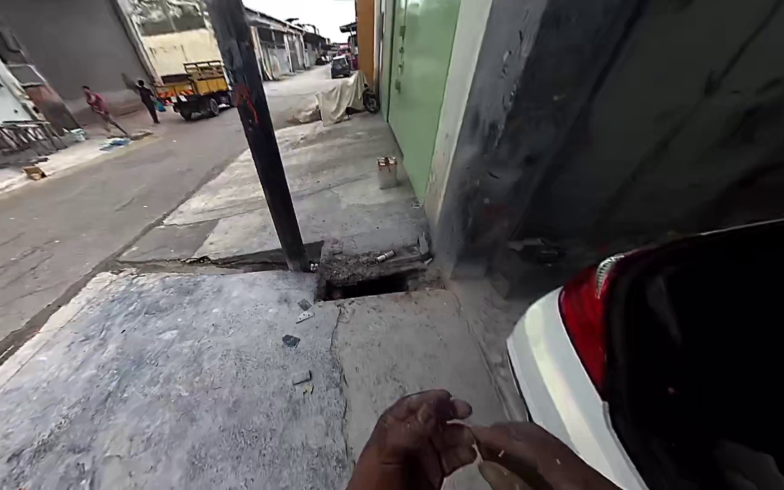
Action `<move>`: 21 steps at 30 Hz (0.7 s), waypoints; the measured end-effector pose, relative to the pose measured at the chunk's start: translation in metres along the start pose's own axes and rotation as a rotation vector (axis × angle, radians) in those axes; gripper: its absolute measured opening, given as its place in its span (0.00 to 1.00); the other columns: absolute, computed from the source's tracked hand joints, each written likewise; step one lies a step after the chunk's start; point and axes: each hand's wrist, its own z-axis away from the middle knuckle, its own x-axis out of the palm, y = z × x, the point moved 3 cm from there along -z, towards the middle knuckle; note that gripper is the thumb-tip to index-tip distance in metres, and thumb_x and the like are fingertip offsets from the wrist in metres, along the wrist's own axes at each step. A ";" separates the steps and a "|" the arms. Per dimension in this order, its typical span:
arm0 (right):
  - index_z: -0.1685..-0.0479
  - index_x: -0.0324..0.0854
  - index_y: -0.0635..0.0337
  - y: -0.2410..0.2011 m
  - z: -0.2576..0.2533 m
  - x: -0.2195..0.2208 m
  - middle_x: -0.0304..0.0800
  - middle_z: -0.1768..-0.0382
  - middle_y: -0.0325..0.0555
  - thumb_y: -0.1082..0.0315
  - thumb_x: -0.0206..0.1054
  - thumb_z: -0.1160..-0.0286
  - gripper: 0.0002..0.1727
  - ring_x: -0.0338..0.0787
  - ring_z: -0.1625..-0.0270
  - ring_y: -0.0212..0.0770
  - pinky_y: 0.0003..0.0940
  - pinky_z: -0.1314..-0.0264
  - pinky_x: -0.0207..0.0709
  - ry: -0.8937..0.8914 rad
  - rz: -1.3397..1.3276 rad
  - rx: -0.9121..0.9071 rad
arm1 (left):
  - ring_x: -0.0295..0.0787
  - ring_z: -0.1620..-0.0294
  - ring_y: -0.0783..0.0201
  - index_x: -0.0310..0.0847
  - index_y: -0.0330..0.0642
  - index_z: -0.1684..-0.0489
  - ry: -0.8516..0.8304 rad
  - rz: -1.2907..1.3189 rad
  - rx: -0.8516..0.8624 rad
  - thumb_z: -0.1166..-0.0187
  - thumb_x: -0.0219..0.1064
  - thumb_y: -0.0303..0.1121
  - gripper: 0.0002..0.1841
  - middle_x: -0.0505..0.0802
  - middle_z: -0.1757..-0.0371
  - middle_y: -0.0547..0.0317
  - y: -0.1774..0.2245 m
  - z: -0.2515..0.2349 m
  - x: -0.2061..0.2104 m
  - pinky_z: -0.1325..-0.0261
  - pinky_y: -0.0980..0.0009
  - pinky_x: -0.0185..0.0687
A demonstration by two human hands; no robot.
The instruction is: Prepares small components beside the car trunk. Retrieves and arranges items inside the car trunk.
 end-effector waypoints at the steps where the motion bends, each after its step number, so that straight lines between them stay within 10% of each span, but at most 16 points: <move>1: 0.42 0.87 0.70 0.001 0.001 -0.001 0.90 0.48 0.54 0.71 0.69 0.21 0.14 0.91 0.52 0.34 0.28 0.50 0.89 0.018 0.024 -0.004 | 0.93 0.43 0.54 0.91 0.49 0.39 -0.026 0.035 -0.015 0.17 0.68 0.38 0.13 0.93 0.37 0.47 -0.002 -0.002 -0.001 0.38 0.59 0.88; 21: 0.40 0.89 0.64 0.020 0.022 -0.014 0.91 0.48 0.48 0.65 0.71 0.21 0.16 0.91 0.55 0.29 0.21 0.55 0.88 0.068 0.297 0.102 | 0.91 0.37 0.52 0.88 0.38 0.37 -0.126 0.243 -0.154 0.15 0.64 0.29 0.14 0.90 0.34 0.41 -0.042 -0.019 -0.017 0.30 0.58 0.84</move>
